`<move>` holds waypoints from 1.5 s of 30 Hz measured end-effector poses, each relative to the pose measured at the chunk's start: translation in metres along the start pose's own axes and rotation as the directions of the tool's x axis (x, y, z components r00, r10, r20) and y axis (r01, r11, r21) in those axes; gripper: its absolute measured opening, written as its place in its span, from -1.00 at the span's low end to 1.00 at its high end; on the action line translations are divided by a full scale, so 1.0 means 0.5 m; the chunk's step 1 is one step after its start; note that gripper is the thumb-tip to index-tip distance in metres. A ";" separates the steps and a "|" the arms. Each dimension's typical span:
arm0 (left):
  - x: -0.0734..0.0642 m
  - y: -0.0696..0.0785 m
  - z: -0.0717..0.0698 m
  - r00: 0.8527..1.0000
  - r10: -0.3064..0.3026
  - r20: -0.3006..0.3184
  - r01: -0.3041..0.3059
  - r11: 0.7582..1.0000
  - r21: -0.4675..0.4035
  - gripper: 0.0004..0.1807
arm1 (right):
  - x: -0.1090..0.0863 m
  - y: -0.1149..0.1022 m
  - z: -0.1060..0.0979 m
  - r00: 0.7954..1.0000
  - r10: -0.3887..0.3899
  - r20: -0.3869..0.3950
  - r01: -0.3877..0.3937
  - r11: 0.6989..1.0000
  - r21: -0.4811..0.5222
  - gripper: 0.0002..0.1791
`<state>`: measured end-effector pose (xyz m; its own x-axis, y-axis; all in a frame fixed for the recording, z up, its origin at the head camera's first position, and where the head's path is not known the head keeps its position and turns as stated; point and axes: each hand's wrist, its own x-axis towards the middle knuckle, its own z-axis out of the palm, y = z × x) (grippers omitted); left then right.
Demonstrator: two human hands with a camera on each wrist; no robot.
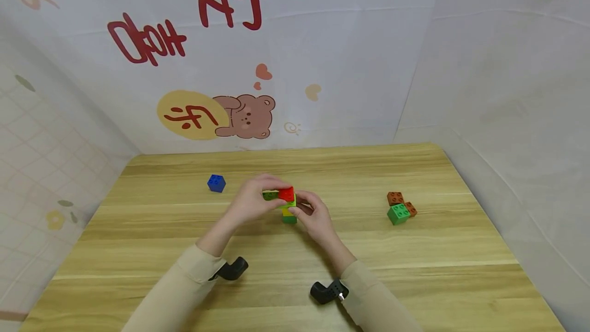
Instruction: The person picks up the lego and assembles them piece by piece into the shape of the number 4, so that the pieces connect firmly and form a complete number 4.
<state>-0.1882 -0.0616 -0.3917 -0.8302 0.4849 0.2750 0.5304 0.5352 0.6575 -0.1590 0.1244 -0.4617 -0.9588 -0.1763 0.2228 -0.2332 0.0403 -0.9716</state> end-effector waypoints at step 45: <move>0.015 0.002 0.010 0.987 -0.130 0.098 0.124 0.990 0.059 -0.71 | 0.010 0.072 -0.004 0.998 -0.050 -0.031 0.051 0.998 0.028 -0.60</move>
<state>-0.1933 -0.0540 -0.3924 -0.8711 0.4769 0.1171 0.4321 0.6312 0.6441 -0.1723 0.1270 -0.4953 -0.9504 -0.1473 0.2738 -0.2774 0.0038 -0.9607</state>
